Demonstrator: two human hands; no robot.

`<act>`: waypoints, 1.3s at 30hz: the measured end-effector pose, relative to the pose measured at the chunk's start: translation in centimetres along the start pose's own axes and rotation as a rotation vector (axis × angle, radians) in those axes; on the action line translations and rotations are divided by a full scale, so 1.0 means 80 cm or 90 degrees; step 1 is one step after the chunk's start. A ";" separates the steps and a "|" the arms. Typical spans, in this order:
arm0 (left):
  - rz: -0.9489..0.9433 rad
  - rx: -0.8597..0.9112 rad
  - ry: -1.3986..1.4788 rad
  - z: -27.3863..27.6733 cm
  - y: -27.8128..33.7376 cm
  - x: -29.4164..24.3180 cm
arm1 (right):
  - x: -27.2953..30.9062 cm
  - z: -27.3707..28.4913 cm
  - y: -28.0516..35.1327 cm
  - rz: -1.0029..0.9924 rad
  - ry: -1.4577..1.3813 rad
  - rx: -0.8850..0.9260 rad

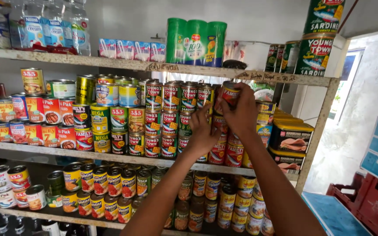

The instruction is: Stocking canned goods from a cardboard box onto store shelves.

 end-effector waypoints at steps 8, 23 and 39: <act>0.085 -0.131 0.373 0.015 0.043 -0.006 | 0.046 0.059 0.052 -0.114 -0.196 0.067; 0.370 0.048 0.534 0.079 0.305 -0.058 | 0.073 0.043 0.324 -0.466 -0.251 0.444; 0.893 -0.012 0.578 0.113 0.836 -0.012 | 0.114 0.003 0.809 -0.956 -0.475 0.826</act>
Point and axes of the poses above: each hand's wrist, its own y-axis away from the middle knuckle, its own z-axis out of the back of the hand, x = y × z, the point moved 6 cm from there along -y, towards the middle knuckle, and after that the axes turned 12 degrees about -z, right-handed, at the moved point
